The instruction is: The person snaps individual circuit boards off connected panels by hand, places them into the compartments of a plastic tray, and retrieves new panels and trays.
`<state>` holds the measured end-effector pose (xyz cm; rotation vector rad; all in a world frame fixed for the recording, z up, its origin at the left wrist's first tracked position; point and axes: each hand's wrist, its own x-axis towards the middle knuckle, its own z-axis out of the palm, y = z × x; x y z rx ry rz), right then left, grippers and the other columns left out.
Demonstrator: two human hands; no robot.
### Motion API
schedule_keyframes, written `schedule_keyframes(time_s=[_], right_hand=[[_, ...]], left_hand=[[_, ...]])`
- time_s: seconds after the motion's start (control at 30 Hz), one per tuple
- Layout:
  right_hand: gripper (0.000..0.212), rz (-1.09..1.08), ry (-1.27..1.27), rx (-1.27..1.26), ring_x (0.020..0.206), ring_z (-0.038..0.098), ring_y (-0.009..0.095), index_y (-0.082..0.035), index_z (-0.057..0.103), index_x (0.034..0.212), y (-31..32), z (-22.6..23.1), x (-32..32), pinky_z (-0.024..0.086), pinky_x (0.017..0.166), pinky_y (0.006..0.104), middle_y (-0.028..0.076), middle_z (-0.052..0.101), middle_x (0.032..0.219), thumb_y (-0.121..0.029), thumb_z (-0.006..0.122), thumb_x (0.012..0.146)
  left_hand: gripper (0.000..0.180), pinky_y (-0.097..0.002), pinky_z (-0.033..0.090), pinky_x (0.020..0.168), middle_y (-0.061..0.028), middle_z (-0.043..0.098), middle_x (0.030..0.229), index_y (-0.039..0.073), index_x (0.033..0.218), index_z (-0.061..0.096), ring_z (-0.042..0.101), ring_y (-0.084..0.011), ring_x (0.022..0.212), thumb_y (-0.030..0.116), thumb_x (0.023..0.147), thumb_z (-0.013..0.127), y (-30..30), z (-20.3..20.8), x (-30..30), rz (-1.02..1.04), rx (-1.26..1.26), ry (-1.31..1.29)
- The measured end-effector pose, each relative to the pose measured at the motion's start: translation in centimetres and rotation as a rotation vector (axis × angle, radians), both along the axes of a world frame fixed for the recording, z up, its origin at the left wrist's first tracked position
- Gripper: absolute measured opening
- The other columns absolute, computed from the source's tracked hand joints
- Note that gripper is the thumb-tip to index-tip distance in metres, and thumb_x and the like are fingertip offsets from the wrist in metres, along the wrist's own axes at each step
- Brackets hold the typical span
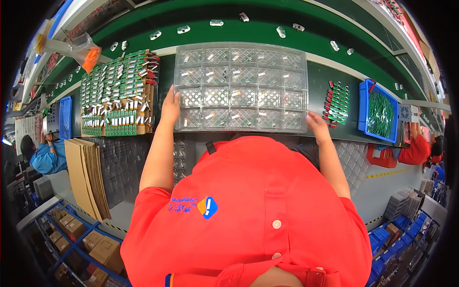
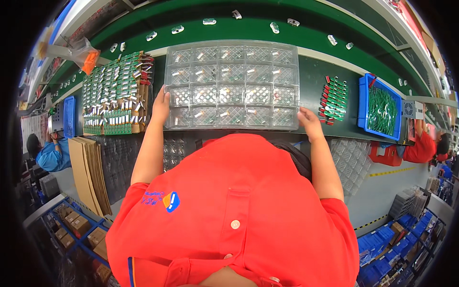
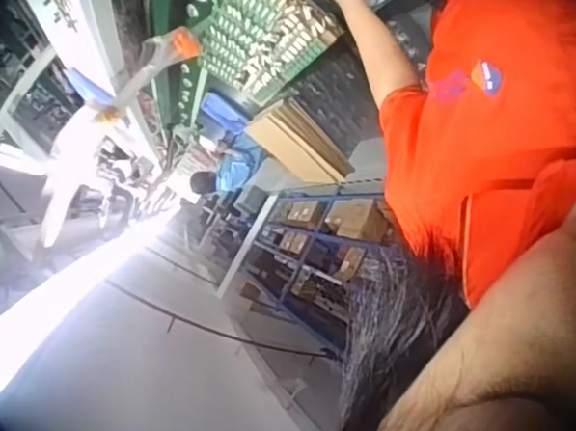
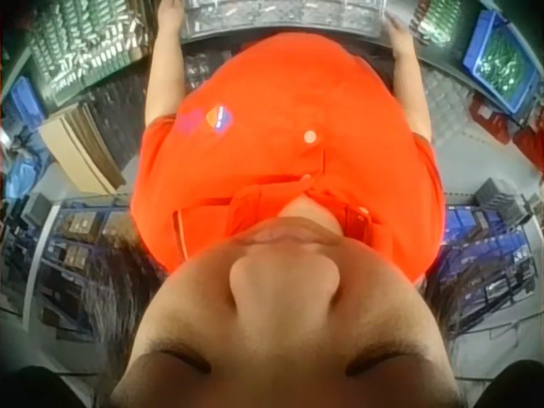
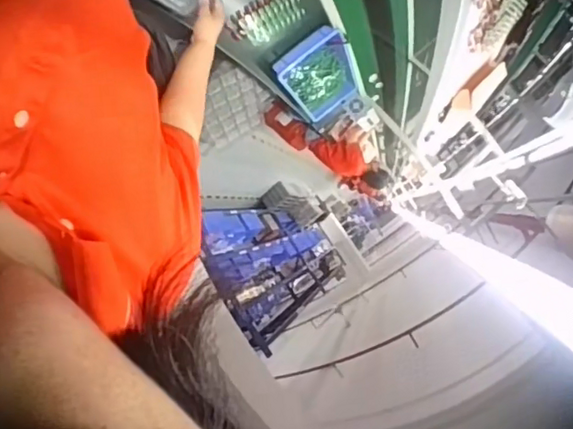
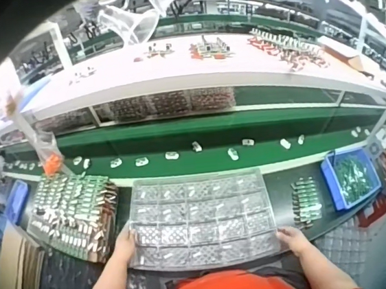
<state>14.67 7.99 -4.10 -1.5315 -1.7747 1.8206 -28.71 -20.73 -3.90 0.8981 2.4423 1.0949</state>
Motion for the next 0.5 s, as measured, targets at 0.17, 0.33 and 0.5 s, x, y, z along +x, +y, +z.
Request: schedule_keyframes(time_s=[0.17,0.33,0.5], right_hand=[[0.046,0.254,-0.306,0.494,0.109,0.047,0.028,-0.006,0.044,0.121,1.9,-4.9,3.4,0.039,0.088,0.034,0.017,0.048,0.12,-0.017,0.058,0.079],[0.085,0.575,-0.662,0.825,0.121,0.026,0.043,-0.012,0.028,0.131,-0.5,-5.7,2.8,0.03,0.099,0.0421,0.025,0.019,0.136,-0.01,0.071,0.059],[0.09,0.627,-0.848,0.794,0.119,0.027,0.047,-0.019,0.018,0.135,1.9,-7.0,1.6,0.03,0.098,0.0444,0.031,0.018,0.133,-0.012,0.07,0.061]], left_hand=[[0.042,-0.0333,0.034,0.093,-0.0224,0.046,0.119,-0.001,0.126,0.035,0.044,-0.0333,0.112,0.017,0.088,0.042,0.1,0.2,-0.5,-0.026,-0.056,-0.001],[0.047,-0.0358,0.029,0.099,-0.0238,0.032,0.13,-0.002,0.126,0.032,0.032,-0.035,0.121,0.016,0.085,0.048,0.1,0.8,-0.2,-0.031,-0.126,0.255],[0.041,-0.0324,0.04,0.088,-0.0183,0.045,0.122,-0.001,0.124,0.037,0.051,-0.0264,0.106,0.009,0.085,0.048,4.7,9.0,2.2,-0.157,0.222,0.058]])
